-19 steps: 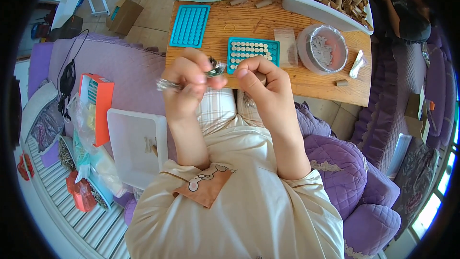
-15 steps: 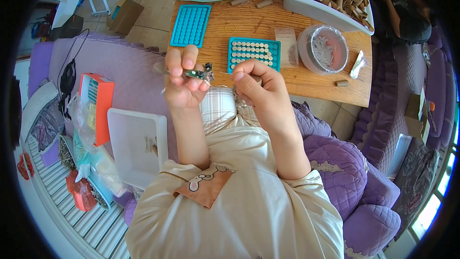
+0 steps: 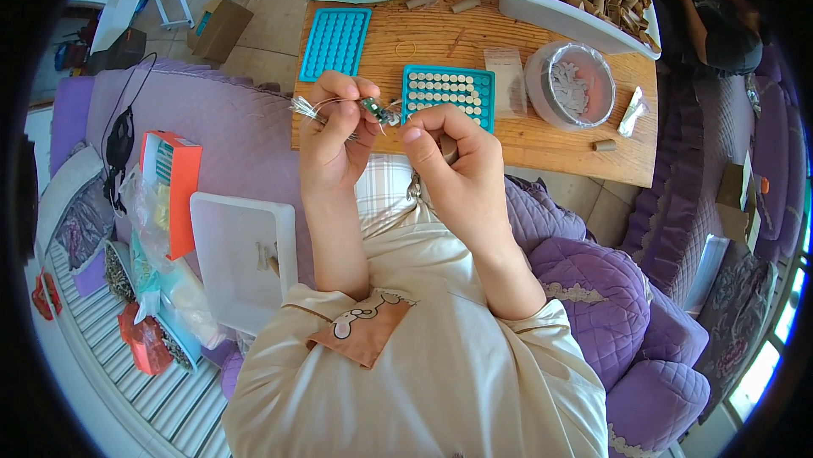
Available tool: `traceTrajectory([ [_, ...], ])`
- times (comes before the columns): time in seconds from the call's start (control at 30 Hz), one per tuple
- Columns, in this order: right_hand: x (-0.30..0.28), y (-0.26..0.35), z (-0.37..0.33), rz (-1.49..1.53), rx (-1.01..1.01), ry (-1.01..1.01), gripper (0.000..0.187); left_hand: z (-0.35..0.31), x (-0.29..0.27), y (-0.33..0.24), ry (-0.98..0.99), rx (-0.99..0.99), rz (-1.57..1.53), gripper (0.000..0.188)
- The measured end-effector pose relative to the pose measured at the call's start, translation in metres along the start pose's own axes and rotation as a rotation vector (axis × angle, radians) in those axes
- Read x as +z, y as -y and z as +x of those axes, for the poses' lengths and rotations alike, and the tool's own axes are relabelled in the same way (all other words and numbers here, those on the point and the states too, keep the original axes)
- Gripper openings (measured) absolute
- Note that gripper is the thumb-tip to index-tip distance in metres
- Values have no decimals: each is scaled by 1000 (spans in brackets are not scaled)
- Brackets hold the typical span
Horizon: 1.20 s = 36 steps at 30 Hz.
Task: The person sorts small components by hand, placing them into a blue grid tray.
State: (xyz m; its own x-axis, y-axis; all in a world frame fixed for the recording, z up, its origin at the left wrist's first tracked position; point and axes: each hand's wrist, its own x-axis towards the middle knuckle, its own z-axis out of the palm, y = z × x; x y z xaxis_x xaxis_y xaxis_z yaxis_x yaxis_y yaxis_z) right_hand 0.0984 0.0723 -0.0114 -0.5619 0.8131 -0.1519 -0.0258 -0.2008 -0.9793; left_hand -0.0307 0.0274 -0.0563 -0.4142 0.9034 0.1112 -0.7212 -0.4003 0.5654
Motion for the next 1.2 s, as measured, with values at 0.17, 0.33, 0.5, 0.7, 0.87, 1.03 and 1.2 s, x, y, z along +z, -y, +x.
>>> traceTrajectory([
  [0.17, 3, 4, -2, -91, -72, -25, 6, 0, 5, 1, 5, -73, 7, 12],
  [0.33, 1, 1, 0, -77, -44, -56, 7, 0, 0, 2, 1, -184, -189, 11],
  [0.5, 1, 5, 1, 4, 34, -41, 8, 2, -2, 11, -30, -249, -404, 12],
  [0.7, -1, 3, 4, 100, 108, -27, 8, 2, -1, 12, -45, -289, -319, 17],
  [0.87, -5, 6, 5, 194, 196, -14, 6, 3, -3, 12, 83, -146, -143, 19],
  [1.03, -9, 1, 7, 298, 185, -1, 6, 1, -1, 13, 110, -29, 10, 19],
  [1.2, -5, 1, 4, 186, 85, -21, 6, -1, 1, 13, 129, 47, 131, 19],
])
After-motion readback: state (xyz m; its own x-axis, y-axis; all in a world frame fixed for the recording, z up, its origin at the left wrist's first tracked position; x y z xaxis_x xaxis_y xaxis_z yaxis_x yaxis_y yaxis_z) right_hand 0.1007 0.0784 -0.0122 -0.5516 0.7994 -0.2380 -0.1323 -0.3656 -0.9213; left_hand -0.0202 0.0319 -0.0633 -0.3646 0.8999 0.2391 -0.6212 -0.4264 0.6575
